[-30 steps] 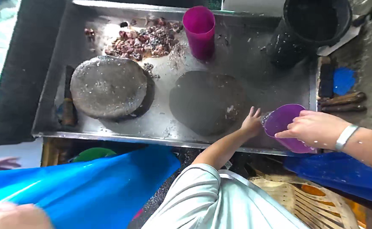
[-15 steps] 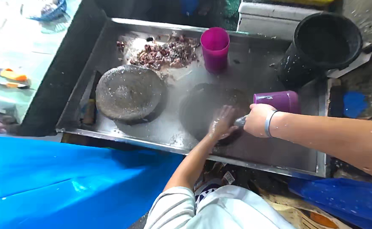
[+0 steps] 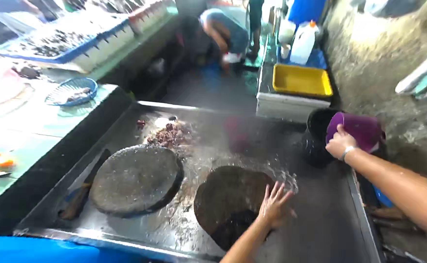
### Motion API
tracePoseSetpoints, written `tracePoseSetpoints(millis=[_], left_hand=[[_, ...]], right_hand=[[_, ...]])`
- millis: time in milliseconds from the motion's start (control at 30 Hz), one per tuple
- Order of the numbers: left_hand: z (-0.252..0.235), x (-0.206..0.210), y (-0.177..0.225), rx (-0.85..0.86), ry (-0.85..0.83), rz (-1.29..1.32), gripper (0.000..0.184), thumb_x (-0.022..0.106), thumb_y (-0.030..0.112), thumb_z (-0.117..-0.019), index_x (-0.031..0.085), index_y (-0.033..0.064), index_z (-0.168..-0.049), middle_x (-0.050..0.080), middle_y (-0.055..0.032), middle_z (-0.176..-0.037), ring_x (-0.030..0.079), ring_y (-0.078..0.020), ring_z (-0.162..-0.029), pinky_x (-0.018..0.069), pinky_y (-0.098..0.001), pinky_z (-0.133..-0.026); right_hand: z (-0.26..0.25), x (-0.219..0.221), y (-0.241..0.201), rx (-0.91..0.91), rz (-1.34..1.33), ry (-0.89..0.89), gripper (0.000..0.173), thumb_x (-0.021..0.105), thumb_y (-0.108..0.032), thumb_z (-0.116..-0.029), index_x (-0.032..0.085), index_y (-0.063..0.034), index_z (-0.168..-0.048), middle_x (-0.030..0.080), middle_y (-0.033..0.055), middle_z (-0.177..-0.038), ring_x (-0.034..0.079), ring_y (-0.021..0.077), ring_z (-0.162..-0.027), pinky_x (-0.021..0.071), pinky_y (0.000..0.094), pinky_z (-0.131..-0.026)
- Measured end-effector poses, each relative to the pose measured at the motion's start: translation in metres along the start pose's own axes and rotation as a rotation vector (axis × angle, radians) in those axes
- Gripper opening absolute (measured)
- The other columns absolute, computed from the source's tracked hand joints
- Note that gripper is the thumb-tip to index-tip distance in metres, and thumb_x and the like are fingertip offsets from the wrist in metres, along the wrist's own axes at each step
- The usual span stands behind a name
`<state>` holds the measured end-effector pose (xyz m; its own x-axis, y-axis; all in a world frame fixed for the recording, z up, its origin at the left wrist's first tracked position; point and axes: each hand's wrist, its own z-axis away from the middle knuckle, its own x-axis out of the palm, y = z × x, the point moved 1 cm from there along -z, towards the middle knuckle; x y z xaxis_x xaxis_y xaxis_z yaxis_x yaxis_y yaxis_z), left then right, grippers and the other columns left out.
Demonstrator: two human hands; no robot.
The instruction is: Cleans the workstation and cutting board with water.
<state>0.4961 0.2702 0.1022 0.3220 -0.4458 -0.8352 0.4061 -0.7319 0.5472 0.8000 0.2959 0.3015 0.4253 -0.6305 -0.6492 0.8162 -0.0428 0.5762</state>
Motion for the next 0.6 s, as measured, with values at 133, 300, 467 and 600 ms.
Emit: tracePoseSetpoints(millis=[133,300,467,600], left_hand=[[0.121,-0.058,-0.048,-0.391,0.497,-0.171,0.063,0.077,0.048,-0.0822,0.062,0.0293,-0.141,0.054,-0.0071,-0.152,0.045,-0.0323,-0.144,0.0321,-0.0622,-0.118],[0.218,-0.072,-0.126,-0.98,0.784,0.413,0.101,0.083,0.034,-0.0822,0.028,-0.0065,-0.156,0.037,-0.0329,-0.156,0.037,-0.0455,-0.145,0.0319,-0.0564,-0.12],[0.178,-0.044,-0.125,-0.973,1.0,0.558,0.104,0.082,0.028,-0.08,0.024,-0.005,-0.159,0.028,-0.032,-0.162,0.028,-0.0418,-0.152,0.0236,-0.0504,-0.125],[0.145,-0.043,-0.124,-0.944,0.976,0.55,0.103,0.08,0.034,-0.0813,0.025,-0.0033,-0.16,0.03,-0.029,-0.162,0.03,-0.039,-0.152,0.0246,-0.0508,-0.125]], right_hand=[[-0.056,0.02,0.011,-0.016,0.158,-0.111,0.031,0.048,-0.003,-0.1024,0.072,0.0043,-0.12,0.069,0.0221,-0.13,0.052,0.0425,-0.137,0.0097,0.0635,-0.127],[-0.097,0.018,0.024,-0.171,0.302,-0.225,0.034,0.046,-0.007,-0.1046,0.071,0.001,-0.126,0.065,0.0173,-0.139,0.041,0.0384,-0.147,0.0013,0.0626,-0.128],[-0.085,0.015,0.041,-0.031,-0.196,0.084,0.025,0.056,-0.005,-0.1008,0.075,-0.0016,-0.117,0.07,0.0225,-0.126,0.052,0.0463,-0.135,0.0148,0.0744,-0.12],[-0.055,0.051,0.07,0.189,-0.776,0.445,0.031,0.064,-0.002,-0.0957,0.071,-0.0055,-0.126,0.066,0.0258,-0.129,0.053,0.0502,-0.131,0.0376,0.0745,-0.107]])
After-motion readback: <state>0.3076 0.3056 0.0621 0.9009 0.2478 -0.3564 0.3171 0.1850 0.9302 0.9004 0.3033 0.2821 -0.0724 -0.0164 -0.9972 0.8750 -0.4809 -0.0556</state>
